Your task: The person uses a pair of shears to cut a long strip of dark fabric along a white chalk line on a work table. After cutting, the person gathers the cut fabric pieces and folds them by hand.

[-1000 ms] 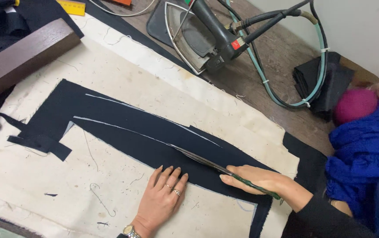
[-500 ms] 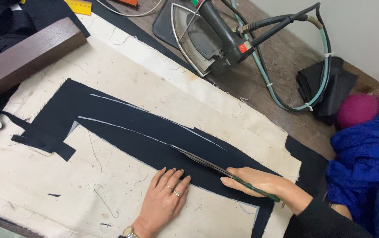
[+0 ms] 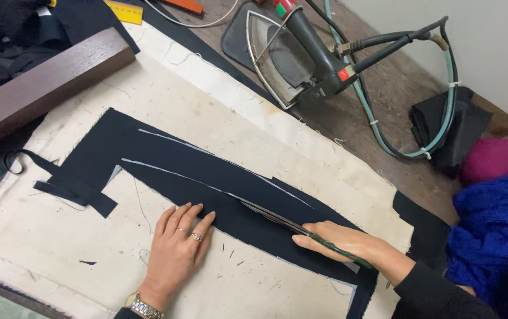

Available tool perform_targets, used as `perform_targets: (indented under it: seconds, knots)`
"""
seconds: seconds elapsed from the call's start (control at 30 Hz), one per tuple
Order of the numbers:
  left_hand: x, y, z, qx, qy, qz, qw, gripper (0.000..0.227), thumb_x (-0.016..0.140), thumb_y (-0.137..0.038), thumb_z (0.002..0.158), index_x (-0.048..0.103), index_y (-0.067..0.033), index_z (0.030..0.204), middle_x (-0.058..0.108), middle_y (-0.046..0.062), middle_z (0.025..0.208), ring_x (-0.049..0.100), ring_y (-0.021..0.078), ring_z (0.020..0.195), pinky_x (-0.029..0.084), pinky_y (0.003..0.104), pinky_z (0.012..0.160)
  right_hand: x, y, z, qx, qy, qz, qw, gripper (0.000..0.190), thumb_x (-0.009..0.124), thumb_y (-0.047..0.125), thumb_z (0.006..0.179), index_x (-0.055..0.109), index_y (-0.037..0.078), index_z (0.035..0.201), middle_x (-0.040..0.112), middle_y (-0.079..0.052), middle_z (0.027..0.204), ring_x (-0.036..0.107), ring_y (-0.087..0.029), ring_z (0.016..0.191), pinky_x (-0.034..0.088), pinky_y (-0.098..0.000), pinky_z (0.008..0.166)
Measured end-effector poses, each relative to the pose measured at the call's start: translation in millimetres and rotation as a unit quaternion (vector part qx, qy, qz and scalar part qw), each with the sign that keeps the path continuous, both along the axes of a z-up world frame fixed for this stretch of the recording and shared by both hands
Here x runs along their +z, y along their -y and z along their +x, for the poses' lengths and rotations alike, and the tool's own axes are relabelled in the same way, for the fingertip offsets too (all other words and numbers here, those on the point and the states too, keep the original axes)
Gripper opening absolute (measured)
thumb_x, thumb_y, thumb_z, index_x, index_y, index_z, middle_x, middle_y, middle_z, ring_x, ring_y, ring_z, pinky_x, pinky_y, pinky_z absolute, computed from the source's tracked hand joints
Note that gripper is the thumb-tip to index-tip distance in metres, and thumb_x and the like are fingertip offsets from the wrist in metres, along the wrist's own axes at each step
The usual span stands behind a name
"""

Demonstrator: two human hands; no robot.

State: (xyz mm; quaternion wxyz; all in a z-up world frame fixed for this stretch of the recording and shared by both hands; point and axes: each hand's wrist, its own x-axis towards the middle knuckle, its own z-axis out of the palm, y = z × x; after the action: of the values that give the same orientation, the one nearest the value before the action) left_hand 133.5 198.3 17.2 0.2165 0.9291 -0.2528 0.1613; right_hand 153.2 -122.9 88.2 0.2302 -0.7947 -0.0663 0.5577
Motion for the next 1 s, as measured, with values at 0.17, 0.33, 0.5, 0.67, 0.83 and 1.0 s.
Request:
perform_targets:
  seconds: [0.17,0.33,0.5,0.67,0.83,1.0]
  knots:
    - [-1,-1,0,0.001,-0.002,0.002,1.0,0.025,0.063,-0.023,0.089,0.066,-0.0148,0.112,0.064,0.011,0.115,0.059,0.0275,0.108,0.043,0.044,0.1,-20,14,-6,-0.025,-0.018,0.023,0.999,0.052,0.037,0.058,0.098,0.029,0.014,0.072,0.025,0.005,0.072,0.025,-0.01,0.062,0.026,-0.0305,0.057]
    - [-3,-1,0,0.004,0.002,0.003,1.0,0.024,0.063,-0.023,0.089,0.067,-0.0147,0.111,0.065,0.011,0.114,0.06,0.0276,0.107,0.043,0.044,0.099,4,-1,10,0.038,-0.031,0.017,0.999,0.05,0.027,0.056,0.098,0.036,0.011,0.08,0.035,0.003,0.075,0.034,-0.014,0.066,0.035,-0.0307,0.066]
    - [-5,-1,-1,0.003,-0.004,0.014,1.0,0.024,0.062,-0.024,0.09,0.066,-0.0147,0.112,0.064,0.01,0.115,0.059,0.0272,0.108,0.042,0.043,0.1,4,-19,23,0.036,-0.026,0.017,0.999,0.048,0.029,0.054,0.099,0.039,0.01,0.082,0.032,0.002,0.076,0.031,-0.014,0.066,0.033,-0.0315,0.067]
    - [-5,-2,-1,0.002,-0.001,0.005,1.0,0.025,0.062,-0.023,0.09,0.066,-0.0141,0.113,0.064,0.011,0.115,0.06,0.0278,0.108,0.042,0.044,0.1,-5,-22,22,0.024,-0.013,-0.005,1.0,0.052,0.032,0.059,0.097,0.037,0.011,0.078,0.032,0.002,0.073,0.031,-0.013,0.064,0.031,-0.0311,0.062]
    - [-5,-2,0,0.004,0.01,-0.002,1.0,0.024,0.063,-0.022,0.09,0.066,-0.0126,0.112,0.064,0.012,0.114,0.06,0.0283,0.107,0.044,0.044,0.098,-15,-16,17,-0.033,-0.02,0.006,0.999,0.055,0.04,0.06,0.097,0.026,0.014,0.07,0.025,0.004,0.072,0.023,-0.011,0.061,0.023,-0.0301,0.057]
    - [-4,-1,0,0.001,0.006,-0.004,1.0,0.024,0.061,-0.022,0.09,0.066,-0.0129,0.112,0.064,0.012,0.115,0.06,0.0283,0.107,0.042,0.045,0.099,-9,-21,27,0.077,0.001,0.044,0.996,0.054,0.025,0.055,0.098,0.044,0.006,0.083,0.047,-0.002,0.08,0.043,-0.017,0.07,0.04,-0.0336,0.073]
